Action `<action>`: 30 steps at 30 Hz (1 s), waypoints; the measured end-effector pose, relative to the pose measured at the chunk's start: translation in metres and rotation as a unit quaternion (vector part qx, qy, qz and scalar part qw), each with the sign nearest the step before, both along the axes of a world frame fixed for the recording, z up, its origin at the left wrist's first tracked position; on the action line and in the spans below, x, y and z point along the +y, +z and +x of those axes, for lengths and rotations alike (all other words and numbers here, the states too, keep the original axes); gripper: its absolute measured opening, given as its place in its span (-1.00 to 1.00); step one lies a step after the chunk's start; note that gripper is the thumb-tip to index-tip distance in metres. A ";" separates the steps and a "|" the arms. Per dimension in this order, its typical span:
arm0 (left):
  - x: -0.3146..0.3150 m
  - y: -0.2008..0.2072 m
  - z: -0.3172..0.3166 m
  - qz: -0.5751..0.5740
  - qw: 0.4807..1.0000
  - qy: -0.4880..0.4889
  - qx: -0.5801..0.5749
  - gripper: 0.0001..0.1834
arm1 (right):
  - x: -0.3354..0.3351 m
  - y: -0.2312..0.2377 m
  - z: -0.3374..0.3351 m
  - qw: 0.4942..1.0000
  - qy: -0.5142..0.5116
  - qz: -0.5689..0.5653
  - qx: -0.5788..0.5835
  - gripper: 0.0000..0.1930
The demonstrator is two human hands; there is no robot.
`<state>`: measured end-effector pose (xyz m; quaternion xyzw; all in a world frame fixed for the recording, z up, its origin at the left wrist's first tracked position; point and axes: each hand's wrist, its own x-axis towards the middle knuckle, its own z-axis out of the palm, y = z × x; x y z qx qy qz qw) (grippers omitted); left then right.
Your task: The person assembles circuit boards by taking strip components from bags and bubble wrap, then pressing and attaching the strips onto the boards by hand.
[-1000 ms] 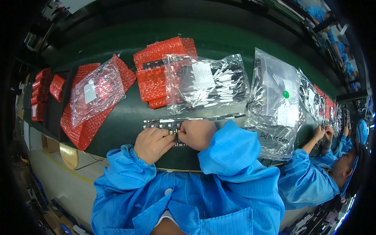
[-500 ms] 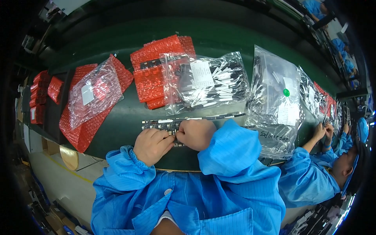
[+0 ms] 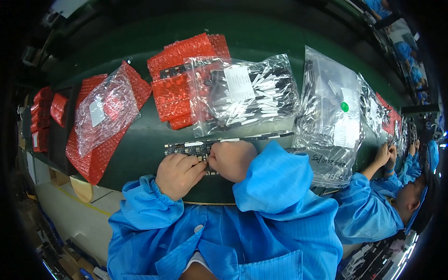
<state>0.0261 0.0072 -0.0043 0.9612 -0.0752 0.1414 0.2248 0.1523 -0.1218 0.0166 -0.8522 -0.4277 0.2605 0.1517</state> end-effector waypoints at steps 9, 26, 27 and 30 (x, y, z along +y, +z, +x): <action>0.000 0.000 0.002 -0.003 1.000 0.004 -0.002 -0.72 | 0.003 0.000 0.001 1.000 0.013 -0.009 -0.019 -0.88; 0.050 0.025 0.085 -0.259 0.913 0.144 0.280 -0.71 | -0.013 0.013 -0.019 0.985 0.071 0.080 -0.133 -0.78; 0.055 0.026 0.086 -0.254 0.915 0.139 0.281 -0.71 | -0.014 0.013 -0.020 0.986 0.079 0.070 -0.131 -0.78; 0.056 0.038 0.091 -0.352 0.867 0.086 0.342 -0.67 | -0.018 0.012 -0.018 0.983 0.086 0.080 -0.140 -0.79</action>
